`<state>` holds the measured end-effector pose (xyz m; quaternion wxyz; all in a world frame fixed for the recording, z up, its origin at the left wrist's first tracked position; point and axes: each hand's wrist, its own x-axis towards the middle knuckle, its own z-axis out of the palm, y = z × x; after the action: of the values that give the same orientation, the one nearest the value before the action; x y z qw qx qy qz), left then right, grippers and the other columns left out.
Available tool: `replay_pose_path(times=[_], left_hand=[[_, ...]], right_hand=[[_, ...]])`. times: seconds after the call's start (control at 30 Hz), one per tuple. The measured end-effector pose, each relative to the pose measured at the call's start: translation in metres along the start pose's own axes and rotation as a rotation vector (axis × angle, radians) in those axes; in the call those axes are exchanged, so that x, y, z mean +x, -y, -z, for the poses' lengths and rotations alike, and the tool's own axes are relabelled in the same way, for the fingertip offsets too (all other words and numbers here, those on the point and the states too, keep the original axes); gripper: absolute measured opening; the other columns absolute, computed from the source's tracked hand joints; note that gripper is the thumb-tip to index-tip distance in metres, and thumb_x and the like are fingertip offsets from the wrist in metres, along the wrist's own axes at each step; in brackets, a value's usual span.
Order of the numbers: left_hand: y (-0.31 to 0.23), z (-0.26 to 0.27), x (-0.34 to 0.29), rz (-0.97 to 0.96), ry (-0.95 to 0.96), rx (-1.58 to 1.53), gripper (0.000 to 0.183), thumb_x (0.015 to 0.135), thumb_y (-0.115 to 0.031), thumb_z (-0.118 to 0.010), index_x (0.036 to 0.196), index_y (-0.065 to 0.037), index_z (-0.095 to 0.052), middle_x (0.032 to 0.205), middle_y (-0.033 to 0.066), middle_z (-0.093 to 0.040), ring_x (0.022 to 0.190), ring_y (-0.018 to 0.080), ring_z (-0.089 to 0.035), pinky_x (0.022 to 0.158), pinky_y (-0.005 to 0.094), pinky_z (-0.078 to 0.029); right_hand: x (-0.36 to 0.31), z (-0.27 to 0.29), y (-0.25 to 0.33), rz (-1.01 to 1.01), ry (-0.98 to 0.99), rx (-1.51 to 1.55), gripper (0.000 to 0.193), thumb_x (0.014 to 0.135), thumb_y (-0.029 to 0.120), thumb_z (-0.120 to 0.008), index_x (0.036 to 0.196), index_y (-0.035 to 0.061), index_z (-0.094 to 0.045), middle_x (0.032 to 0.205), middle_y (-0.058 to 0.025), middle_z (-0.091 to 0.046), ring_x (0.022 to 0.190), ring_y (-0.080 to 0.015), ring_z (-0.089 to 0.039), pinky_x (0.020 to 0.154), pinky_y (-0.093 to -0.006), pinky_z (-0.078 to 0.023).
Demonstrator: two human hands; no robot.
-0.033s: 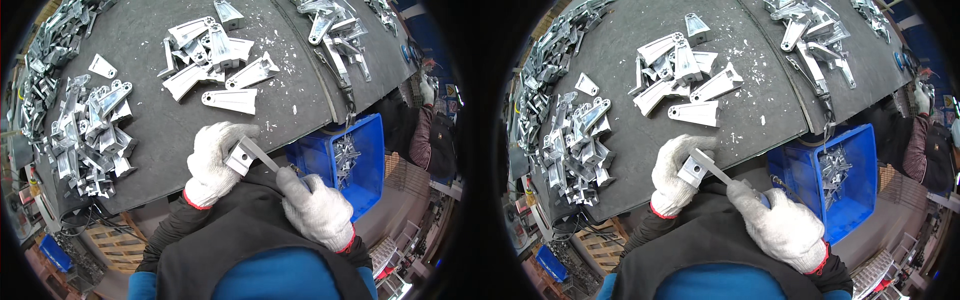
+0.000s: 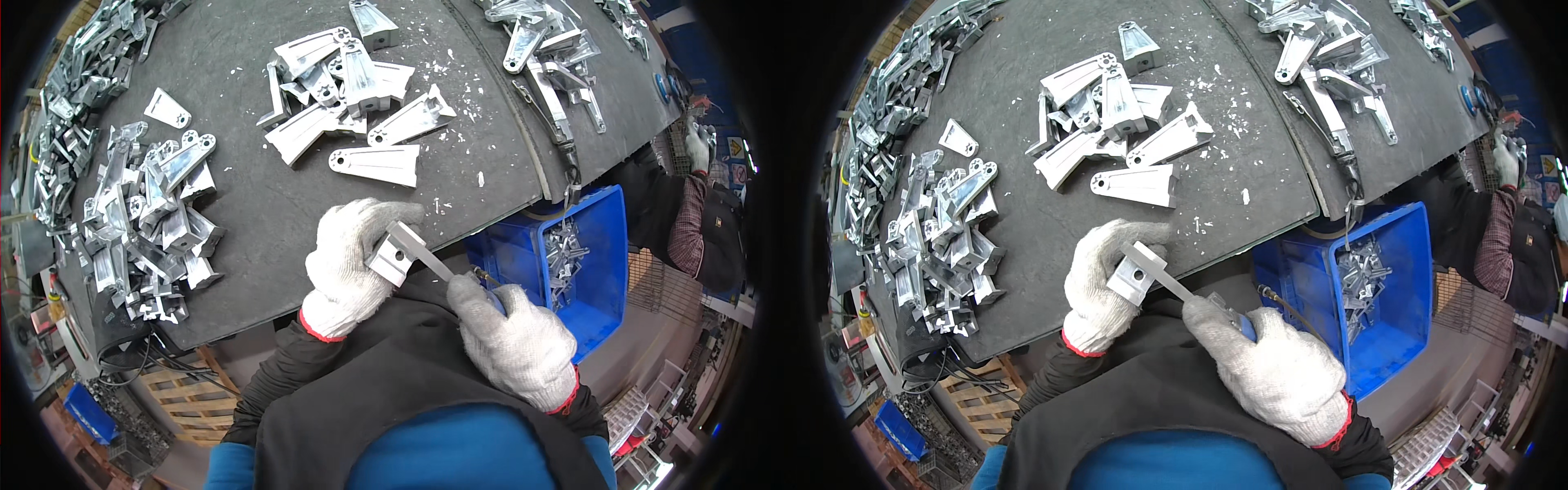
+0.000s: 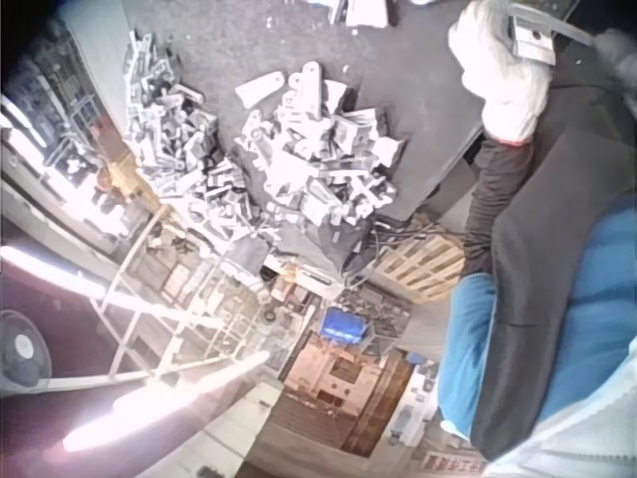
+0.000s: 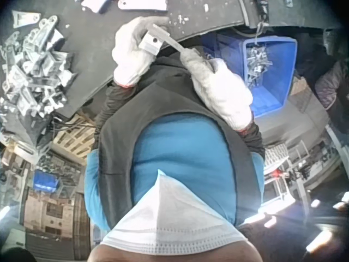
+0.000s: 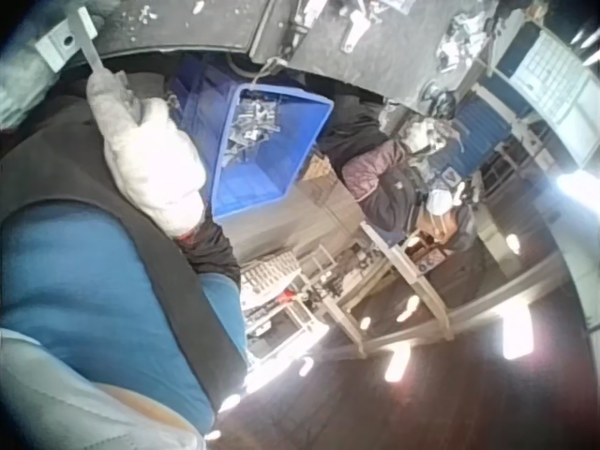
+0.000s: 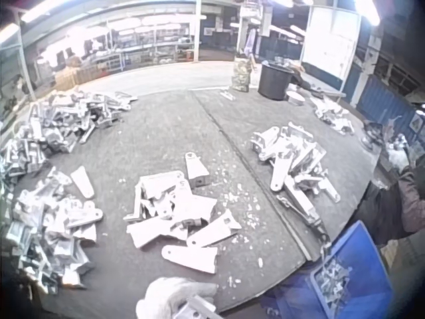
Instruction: The person picks up metal components from the table, deburrs each piece using a hand file, and sorts the parts into piles across the work surface.
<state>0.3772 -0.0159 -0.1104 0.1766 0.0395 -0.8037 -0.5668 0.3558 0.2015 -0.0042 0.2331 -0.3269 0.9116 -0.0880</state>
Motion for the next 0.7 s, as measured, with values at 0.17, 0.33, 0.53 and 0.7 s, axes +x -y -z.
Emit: replay_pose_path(times=[0.17,0.33,0.53,0.7], left_hand=[[0.006,0.000,-0.005,0.089,0.005,-0.051,0.037,0.079,-0.012,-0.074,0.116,-0.007,-0.075,0.103,0.0080,-0.076,0.096,0.0257,-0.070,0.092,0.0363,-0.046],[0.006,-0.001,-0.005,0.075,-0.123,-0.281,0.029,0.082,-0.003,-0.074,0.111,-0.002,-0.076,0.101,0.0111,-0.077,0.091,0.0245,-0.073,0.087,0.0353,-0.053],[0.005,-0.003,-0.006,0.196,-0.157,-0.524,0.027,0.080,-0.006,-0.076,0.107,0.000,-0.077,0.096,0.0123,-0.077,0.088,0.0257,-0.073,0.081,0.0346,-0.055],[0.007,-0.001,-0.007,0.126,-0.087,-0.237,0.028,0.080,-0.005,-0.074,0.107,-0.002,-0.077,0.097,0.0121,-0.077,0.088,0.0285,-0.073,0.081,0.0366,-0.053]], right_hand=[[0.007,-0.001,-0.001,-0.004,-0.051,-0.095,0.059,0.086,0.022,-0.077,0.142,0.0296,-0.062,0.093,-0.0145,-0.067,0.068,-0.0384,-0.070,0.056,-0.0478,-0.056],[0.002,0.006,-0.016,-0.035,0.069,0.236,0.059,0.083,0.021,-0.079,0.140,0.0182,-0.063,0.096,-0.0116,-0.067,0.075,-0.0340,-0.071,0.064,-0.0434,-0.057],[0.001,0.007,-0.031,0.120,0.248,0.383,0.064,0.083,0.020,-0.079,0.143,0.0076,-0.059,0.107,-0.0108,-0.072,0.090,-0.0328,-0.073,0.075,-0.0378,-0.058],[0.008,0.001,-0.045,0.138,0.457,0.746,0.074,0.087,0.018,-0.079,0.153,0.0027,-0.048,0.129,-0.0142,-0.070,0.111,-0.0277,-0.072,0.093,-0.0347,-0.058]])
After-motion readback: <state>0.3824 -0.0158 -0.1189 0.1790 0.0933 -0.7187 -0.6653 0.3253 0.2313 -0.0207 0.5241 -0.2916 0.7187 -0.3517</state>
